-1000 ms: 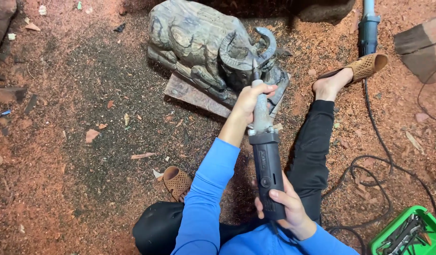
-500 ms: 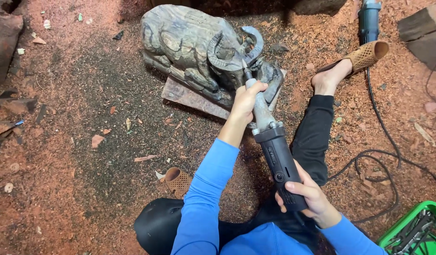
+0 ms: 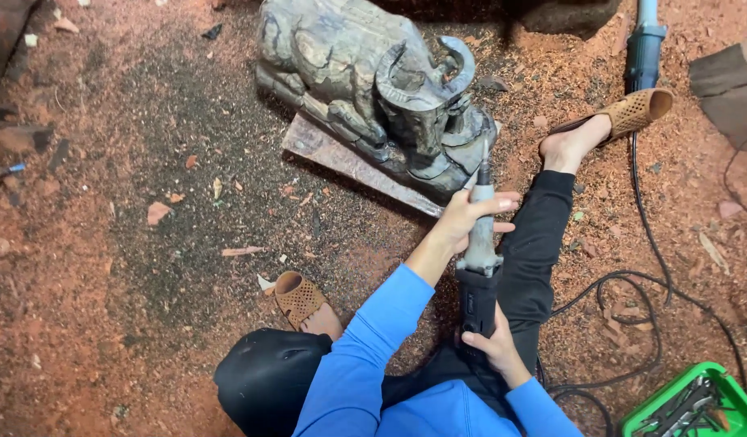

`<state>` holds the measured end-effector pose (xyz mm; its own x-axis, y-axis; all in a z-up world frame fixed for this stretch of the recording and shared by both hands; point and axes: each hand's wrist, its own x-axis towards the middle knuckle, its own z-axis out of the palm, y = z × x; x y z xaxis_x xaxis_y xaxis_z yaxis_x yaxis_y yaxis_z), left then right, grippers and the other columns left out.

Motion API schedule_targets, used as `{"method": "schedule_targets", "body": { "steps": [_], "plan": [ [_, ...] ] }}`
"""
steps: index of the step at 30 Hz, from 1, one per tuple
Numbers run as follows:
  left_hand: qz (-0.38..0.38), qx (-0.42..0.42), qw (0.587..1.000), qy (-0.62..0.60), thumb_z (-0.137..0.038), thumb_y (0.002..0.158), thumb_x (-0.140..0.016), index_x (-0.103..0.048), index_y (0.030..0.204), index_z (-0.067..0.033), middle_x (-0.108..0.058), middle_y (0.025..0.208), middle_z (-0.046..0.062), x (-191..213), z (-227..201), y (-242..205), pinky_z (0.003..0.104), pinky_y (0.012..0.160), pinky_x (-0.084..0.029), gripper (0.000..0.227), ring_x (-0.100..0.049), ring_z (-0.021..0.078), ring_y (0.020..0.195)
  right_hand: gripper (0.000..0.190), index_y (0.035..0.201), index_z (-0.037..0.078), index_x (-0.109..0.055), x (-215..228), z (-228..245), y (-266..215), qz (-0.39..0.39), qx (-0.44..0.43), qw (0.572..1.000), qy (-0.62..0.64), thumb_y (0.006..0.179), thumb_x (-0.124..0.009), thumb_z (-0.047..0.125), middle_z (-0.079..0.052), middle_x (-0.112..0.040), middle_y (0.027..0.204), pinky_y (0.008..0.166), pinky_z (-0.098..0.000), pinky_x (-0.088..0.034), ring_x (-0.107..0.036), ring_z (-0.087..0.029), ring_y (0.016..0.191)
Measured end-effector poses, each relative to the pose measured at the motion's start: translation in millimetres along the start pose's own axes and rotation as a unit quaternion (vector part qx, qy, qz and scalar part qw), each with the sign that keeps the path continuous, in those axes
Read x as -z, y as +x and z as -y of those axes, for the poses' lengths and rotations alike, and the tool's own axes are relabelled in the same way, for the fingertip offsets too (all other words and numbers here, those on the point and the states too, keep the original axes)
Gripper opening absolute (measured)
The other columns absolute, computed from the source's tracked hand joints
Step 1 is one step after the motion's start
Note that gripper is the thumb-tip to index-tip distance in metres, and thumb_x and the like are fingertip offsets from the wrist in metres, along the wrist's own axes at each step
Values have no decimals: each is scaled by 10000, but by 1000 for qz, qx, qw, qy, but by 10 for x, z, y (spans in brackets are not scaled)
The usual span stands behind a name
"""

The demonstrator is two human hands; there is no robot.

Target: Using a rotary power tool to carve and detail a wooden sculpture of a water buffalo.

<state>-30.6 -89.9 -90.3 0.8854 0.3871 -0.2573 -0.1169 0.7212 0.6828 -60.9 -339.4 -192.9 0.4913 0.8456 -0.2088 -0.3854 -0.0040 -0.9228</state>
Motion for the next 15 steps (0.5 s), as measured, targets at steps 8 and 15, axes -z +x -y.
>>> {"method": "schedule_targets", "body": {
  "steps": [8,15],
  "plan": [
    [-185,-139,971,63,-215,704,-927,-750,1091,51,-727,995,180,402,29,1,410,781,-601,502,-679,200,914,560,1250,82,-672,295,142,247,-4,0,966,-258,812,-834,392,-156,-741,776,493,-379,-591,-762,-239,645],
    [-190,-179,956,136,-212,724,-886,-726,1135,82,-631,1313,335,675,-96,137,466,1028,-491,529,-589,347,1265,383,1111,71,-684,-483,265,297,-30,2,981,-193,866,-804,341,-140,-717,786,477,-388,-576,-726,-215,660]
  ]
}}
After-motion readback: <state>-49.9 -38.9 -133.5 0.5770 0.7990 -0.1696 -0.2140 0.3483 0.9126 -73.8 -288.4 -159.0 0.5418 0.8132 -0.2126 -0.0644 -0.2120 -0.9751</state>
